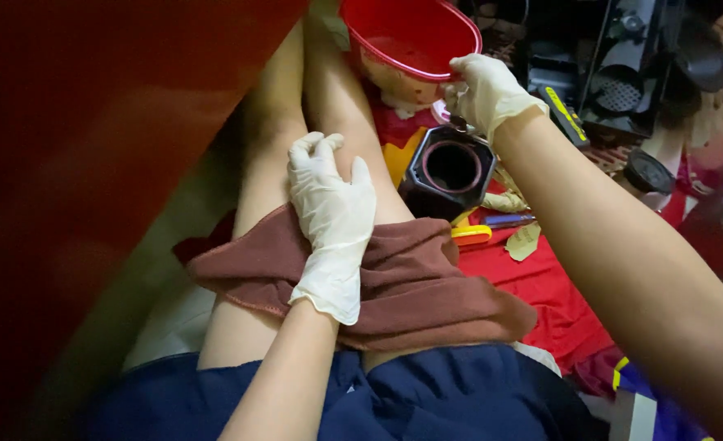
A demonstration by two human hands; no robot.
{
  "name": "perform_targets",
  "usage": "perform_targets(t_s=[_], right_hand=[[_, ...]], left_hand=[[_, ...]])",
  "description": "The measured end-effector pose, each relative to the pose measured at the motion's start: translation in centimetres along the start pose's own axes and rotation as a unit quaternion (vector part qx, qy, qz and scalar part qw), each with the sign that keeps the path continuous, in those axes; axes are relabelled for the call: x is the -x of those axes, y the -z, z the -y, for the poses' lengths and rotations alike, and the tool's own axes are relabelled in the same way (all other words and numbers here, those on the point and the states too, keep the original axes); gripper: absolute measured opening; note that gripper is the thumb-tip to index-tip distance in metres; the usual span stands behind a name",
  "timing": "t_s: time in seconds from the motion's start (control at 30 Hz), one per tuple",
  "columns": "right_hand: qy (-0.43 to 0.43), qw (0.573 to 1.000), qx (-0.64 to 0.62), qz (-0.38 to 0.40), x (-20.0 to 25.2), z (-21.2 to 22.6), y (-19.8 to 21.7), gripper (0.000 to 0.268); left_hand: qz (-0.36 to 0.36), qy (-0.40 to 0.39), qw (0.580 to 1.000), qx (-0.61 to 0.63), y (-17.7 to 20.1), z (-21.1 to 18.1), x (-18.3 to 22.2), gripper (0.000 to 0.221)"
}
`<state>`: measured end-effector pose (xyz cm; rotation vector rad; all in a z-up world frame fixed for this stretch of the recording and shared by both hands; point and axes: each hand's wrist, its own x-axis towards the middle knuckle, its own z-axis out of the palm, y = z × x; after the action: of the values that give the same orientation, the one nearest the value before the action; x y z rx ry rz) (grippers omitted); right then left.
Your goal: The person, wearing white gloves, lies on the floor and wipes black plastic appliance components with a towel, then sorts small screws in a red bowl and sets the bowl aside. They then use a screwdriver to unscrew and work on a black plastic housing, handling small parts on their lap.
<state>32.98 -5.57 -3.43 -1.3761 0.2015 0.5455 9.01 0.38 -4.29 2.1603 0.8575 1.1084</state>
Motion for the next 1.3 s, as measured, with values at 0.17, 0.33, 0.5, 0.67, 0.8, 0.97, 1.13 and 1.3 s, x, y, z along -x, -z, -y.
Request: perform_targets(t_s=[0.17,0.33,0.5,0.67,0.8,0.97,1.13,1.3], right_hand=[[0.015,0.995,0.095,0.032,1.0,-0.3,-2.2,0.022],[-0.030,0.988,0.135,0.066,1.8,0.3,-1.6,0.026],[-0.110,0.979,-0.107,0.134,3.3,1.5,3.0,0.019],[-0.084,0.989,-0.041,0.117,5.7,0.9,11.4,0.018],[-0.059,0.994,0.054,0.076,5.4,-2.3,19.5,0.036],[-0.034,0.999,0.000,0.031,8.9,-6.0,23.0,0.044],[0.080,0.993,0.079,-0.041,11.8,-8.4,23.1,0.031],[0.240,0.950,0.166,-0.111,13.2,-9.8,22.7,0.014]], left_hand=[[-0.001,0.001,1.000,-0.006,0.1,-0.1,-0.1,0.028],[-0.007,-0.017,1.000,0.002,-0.2,0.1,-0.1,0.026],[-0.007,-0.058,0.998,0.022,-0.1,-0.7,0.1,0.023],[0.101,-0.066,0.992,0.030,-3.1,-0.8,0.2,0.029],[0.255,-0.096,0.962,-0.027,-4.3,-4.7,-0.5,0.063],[0.256,-0.263,0.925,-0.102,-9.8,-6.2,-0.1,0.082],[0.233,-0.280,0.926,-0.097,-11.8,-5.4,1.9,0.055],[0.254,-0.288,0.920,-0.077,-11.7,-4.6,2.1,0.065]])
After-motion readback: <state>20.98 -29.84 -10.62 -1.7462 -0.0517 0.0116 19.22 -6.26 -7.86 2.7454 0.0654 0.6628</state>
